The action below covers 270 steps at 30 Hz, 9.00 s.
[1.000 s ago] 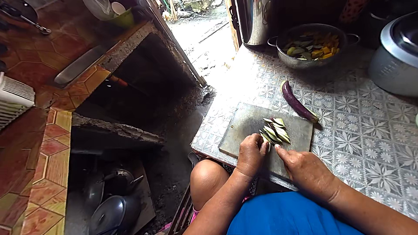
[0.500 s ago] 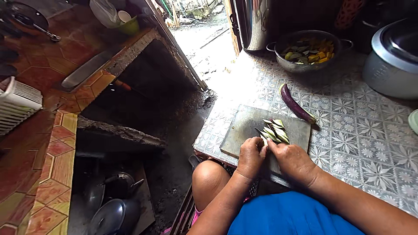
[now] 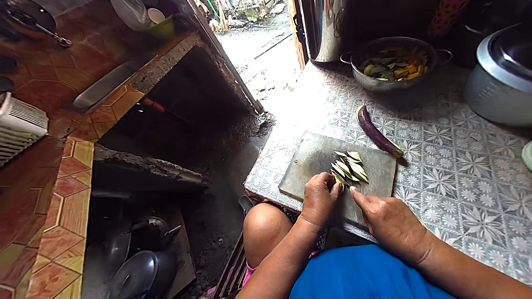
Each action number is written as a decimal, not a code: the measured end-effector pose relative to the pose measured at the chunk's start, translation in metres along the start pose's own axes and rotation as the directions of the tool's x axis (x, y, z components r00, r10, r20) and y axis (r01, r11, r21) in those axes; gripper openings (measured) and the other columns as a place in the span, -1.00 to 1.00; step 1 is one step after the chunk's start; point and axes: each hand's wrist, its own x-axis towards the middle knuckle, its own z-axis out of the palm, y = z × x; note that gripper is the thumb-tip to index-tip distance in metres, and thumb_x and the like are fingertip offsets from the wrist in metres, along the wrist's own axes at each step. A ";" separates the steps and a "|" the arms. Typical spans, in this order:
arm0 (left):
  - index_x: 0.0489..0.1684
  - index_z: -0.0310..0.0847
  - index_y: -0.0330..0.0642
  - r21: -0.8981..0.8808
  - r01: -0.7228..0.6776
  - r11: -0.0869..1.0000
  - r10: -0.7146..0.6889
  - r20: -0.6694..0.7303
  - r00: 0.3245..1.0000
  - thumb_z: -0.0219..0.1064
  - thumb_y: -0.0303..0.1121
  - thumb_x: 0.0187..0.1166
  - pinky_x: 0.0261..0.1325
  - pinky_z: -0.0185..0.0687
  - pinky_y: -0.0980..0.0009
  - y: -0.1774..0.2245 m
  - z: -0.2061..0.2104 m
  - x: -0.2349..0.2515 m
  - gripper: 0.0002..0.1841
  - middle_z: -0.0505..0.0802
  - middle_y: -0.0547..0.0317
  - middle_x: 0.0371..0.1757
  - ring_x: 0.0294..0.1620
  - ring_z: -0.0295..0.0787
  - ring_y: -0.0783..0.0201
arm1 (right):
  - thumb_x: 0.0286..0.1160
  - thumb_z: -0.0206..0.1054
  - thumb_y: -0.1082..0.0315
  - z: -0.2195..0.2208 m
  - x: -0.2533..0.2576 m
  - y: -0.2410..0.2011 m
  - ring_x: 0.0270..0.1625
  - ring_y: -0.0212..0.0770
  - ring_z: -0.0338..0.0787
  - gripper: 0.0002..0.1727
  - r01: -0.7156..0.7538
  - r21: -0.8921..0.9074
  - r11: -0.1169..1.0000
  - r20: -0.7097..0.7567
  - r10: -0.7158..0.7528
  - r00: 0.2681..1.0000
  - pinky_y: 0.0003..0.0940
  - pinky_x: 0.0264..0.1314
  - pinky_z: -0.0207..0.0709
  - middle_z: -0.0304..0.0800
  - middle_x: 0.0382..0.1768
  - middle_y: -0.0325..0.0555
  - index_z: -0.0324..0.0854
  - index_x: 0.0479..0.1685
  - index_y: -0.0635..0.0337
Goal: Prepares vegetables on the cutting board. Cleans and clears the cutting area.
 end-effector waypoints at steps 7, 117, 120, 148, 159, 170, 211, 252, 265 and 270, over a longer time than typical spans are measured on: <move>-0.23 0.82 -0.38 0.015 -0.033 0.999 0.033 0.019 0.999 0.50 -0.39 0.39 0.00 0.74 0.29 -0.001 -0.002 0.000 -0.81 0.88 -0.02 -0.33 -0.24 0.86 0.18 | 0.22 0.32 0.56 0.006 0.010 0.000 -0.68 0.02 0.73 -0.53 -0.016 0.042 0.999 0.067 0.014 0.998 -0.11 -0.67 0.56 0.68 -0.67 0.03 0.78 0.22 0.36; -0.04 0.82 -0.21 0.086 -0.673 0.735 0.603 0.372 0.706 0.31 -0.03 0.67 0.23 0.69 0.02 -0.007 0.041 0.158 -0.61 0.88 -0.15 -0.09 0.09 0.84 -0.10 | 0.57 0.20 0.24 0.008 -0.014 0.122 -0.65 -0.41 0.48 -0.62 -0.255 0.405 0.878 -0.289 0.388 0.875 -0.53 -0.57 0.43 0.68 -0.58 -0.15 0.75 0.12 0.33; -0.08 0.80 -0.26 0.107 -0.706 0.700 0.640 0.343 0.688 0.29 -0.05 0.69 0.06 0.74 -0.01 -0.006 0.044 0.167 -0.60 0.87 -0.18 -0.20 -0.07 0.88 -0.12 | 0.54 0.21 0.24 0.010 -0.016 0.127 -0.65 -0.43 0.49 -0.62 -0.265 0.421 0.868 -0.290 0.405 0.867 -0.56 -0.56 0.43 0.70 -0.58 -0.16 0.75 0.12 0.32; 0.32 0.67 -0.31 -0.351 -0.193 0.916 0.217 0.032 0.976 0.01 -0.06 0.87 0.31 0.59 -0.04 0.130 0.052 0.358 -0.50 0.84 -0.17 0.15 0.16 0.78 0.04 | 0.50 0.31 0.26 0.020 -0.011 0.135 -0.44 -0.63 0.70 -0.63 -0.280 0.673 0.685 -0.225 0.549 0.805 -0.73 -0.30 0.62 0.89 -0.30 -0.19 0.72 0.15 0.31; 0.36 0.76 0.23 0.235 -0.763 0.602 0.529 0.598 0.602 0.17 -0.61 0.55 0.62 0.27 -0.27 0.034 0.048 0.216 -0.47 0.67 0.05 0.58 0.76 0.29 -0.17 | 0.43 0.32 0.49 0.011 -0.003 0.133 -0.65 -0.65 0.50 -0.62 -0.292 0.838 0.462 -0.145 0.703 0.696 -0.75 -0.53 0.46 0.61 -0.61 -0.40 0.57 0.24 0.40; 0.19 0.77 -0.25 0.278 -0.796 0.537 0.612 0.521 0.595 0.27 -0.44 0.69 0.66 0.36 -0.08 0.056 0.027 0.197 -0.75 0.87 -0.11 0.17 0.47 0.68 -0.11 | 0.46 0.30 0.54 0.005 -0.005 0.132 -0.62 -0.63 0.58 -0.64 -0.253 0.881 0.399 -0.120 0.708 0.696 -0.73 -0.51 0.51 0.72 -0.52 -0.35 0.51 0.25 0.41; 0.87 0.10 -0.18 0.122 0.172 0.977 -0.210 0.475 0.855 0.26 -0.12 0.73 0.19 0.70 0.04 0.021 -0.019 0.022 -0.26 0.90 -0.11 -0.17 -0.16 0.87 0.01 | 0.25 0.24 0.50 0.021 0.013 0.012 -0.71 -0.05 0.67 -0.49 -0.138 -0.092 0.986 -0.145 0.124 0.982 -0.22 -0.74 0.46 0.72 -0.58 0.03 0.80 0.25 0.33; 0.83 0.18 -0.26 0.110 0.122 0.986 -0.157 0.426 0.891 0.27 -0.15 0.70 0.16 0.71 0.02 0.018 -0.012 0.017 -0.28 0.90 -0.11 -0.17 -0.16 0.87 -0.01 | 0.46 0.23 0.51 0.015 0.052 0.025 -0.43 0.15 0.86 -0.52 -0.177 -0.014 0.984 0.140 0.177 0.974 0.01 -0.42 0.67 0.84 -0.39 0.16 0.67 0.41 0.37; 0.83 0.14 -0.30 0.146 0.125 0.981 -0.176 0.424 0.888 0.25 -0.15 0.72 0.17 0.71 0.01 0.024 -0.013 0.014 -0.28 0.90 -0.12 -0.20 -0.14 0.87 -0.03 | 0.24 0.21 0.46 0.009 0.020 0.020 -0.65 0.00 0.75 -0.47 -0.130 0.014 0.991 -0.091 0.130 0.987 -0.14 -0.64 0.57 0.79 -0.53 0.06 0.77 0.27 0.39; 0.81 0.19 -0.33 0.129 0.116 0.985 -0.159 0.403 0.901 0.27 -0.16 0.70 0.12 0.71 0.04 0.022 -0.012 0.013 -0.28 0.89 -0.10 -0.25 -0.20 0.85 -0.01 | 0.19 0.24 0.50 0.008 0.020 0.015 -0.65 -0.01 0.75 -0.47 -0.096 -0.017 0.995 -0.070 0.094 0.993 -0.17 -0.67 0.54 0.80 -0.52 0.04 0.79 0.26 0.35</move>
